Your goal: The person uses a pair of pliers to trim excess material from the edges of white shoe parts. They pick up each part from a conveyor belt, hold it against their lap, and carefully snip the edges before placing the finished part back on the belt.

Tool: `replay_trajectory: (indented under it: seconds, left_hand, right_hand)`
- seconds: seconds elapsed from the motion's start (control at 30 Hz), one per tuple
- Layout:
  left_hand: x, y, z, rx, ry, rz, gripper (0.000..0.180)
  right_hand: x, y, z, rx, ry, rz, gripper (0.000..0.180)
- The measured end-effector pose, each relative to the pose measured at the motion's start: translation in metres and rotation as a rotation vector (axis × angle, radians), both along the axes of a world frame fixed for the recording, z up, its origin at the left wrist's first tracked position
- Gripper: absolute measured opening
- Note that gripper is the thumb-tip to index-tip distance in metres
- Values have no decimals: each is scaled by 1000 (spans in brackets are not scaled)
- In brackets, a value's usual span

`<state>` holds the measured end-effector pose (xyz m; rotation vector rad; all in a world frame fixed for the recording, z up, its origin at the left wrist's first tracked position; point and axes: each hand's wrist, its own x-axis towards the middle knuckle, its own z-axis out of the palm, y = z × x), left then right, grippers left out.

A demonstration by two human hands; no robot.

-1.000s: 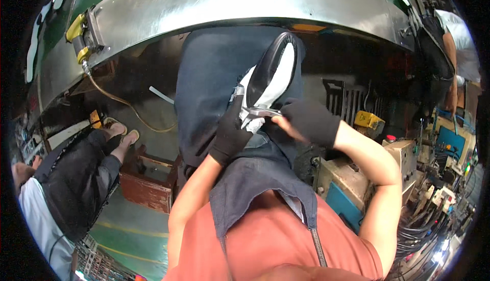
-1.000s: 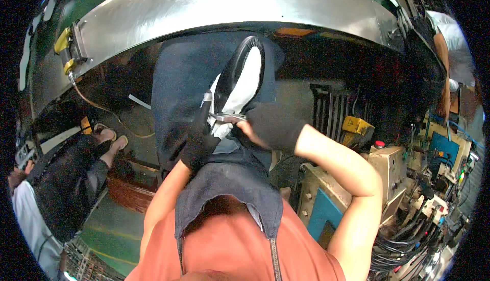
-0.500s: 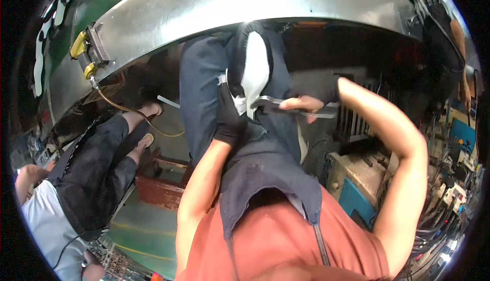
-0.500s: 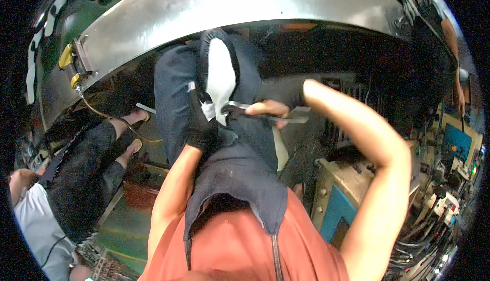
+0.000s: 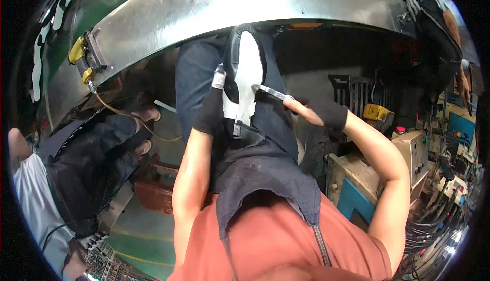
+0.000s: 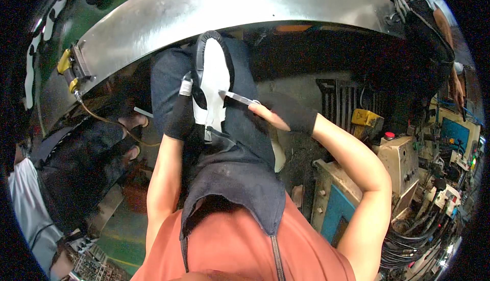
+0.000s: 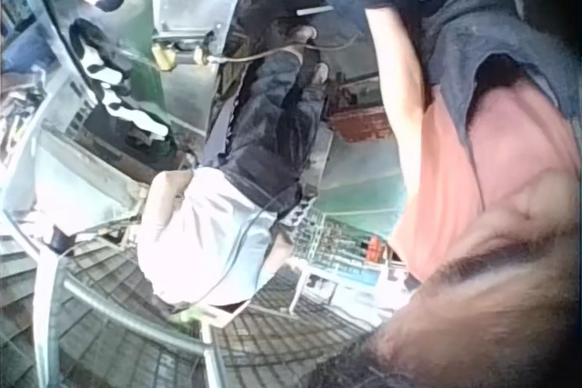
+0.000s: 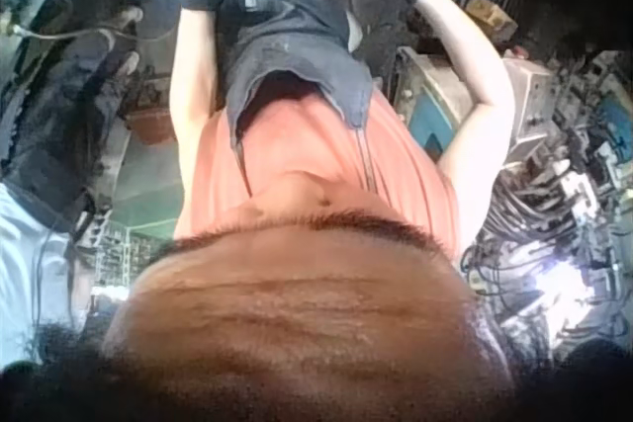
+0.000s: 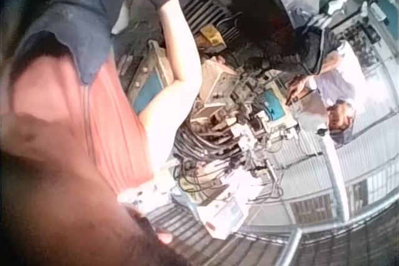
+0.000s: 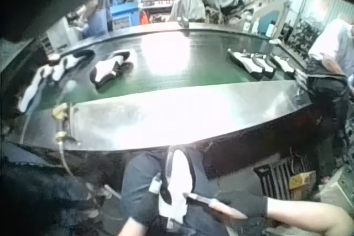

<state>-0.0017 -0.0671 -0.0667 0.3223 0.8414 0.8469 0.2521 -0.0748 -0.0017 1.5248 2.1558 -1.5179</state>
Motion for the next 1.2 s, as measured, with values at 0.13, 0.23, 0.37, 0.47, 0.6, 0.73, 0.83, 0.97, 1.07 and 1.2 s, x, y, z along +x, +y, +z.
replay_trajectory:
  seconds: [0.13, 0.23, 0.37, 0.47, 0.6, 0.73, 0.83, 0.97, 1.07, 1.2]
  left_hand:
    - [14, -2, -3, 250, 338, -135, 47]
    - [27, -4, -21, 336, 349, -48, 41]
    - [35, -7, -70, 587, 660, 91, 47]
    - [41, -5, -55, 936, 1100, 42, 53]
    - [35, -9, -15, 821, 1323, -147, 64]
    - [24, -1, -20, 712, 1050, -165, 60]
    - [-4, 10, 2, 695, 570, -289, 39]
    - [3, 7, 29, 478, 412, -17, 30]
    - [15, -3, -58, 720, 1035, 73, 45]
    - [25, 0, -32, 611, 985, -47, 47]
  right_hand:
    - [-7, 13, 38, 89, -17, 68, 47]
    - [-23, 6, 47, 349, -262, 105, 50]
    - [-11, -1, 15, 462, -260, 119, 46]
    - [18, 5, 10, 372, -142, 128, 44]
    - [26, 14, 47, 248, -251, 305, 37]
    - [-58, -23, 106, 469, -2, 357, 38]
    - [-54, -11, 63, 599, 275, 495, 37]
    - [-13, -8, 24, 359, -138, 140, 39]
    - [15, -49, 11, 104, 84, -216, 40]
    - [2, -38, 49, 69, 5, -177, 41]
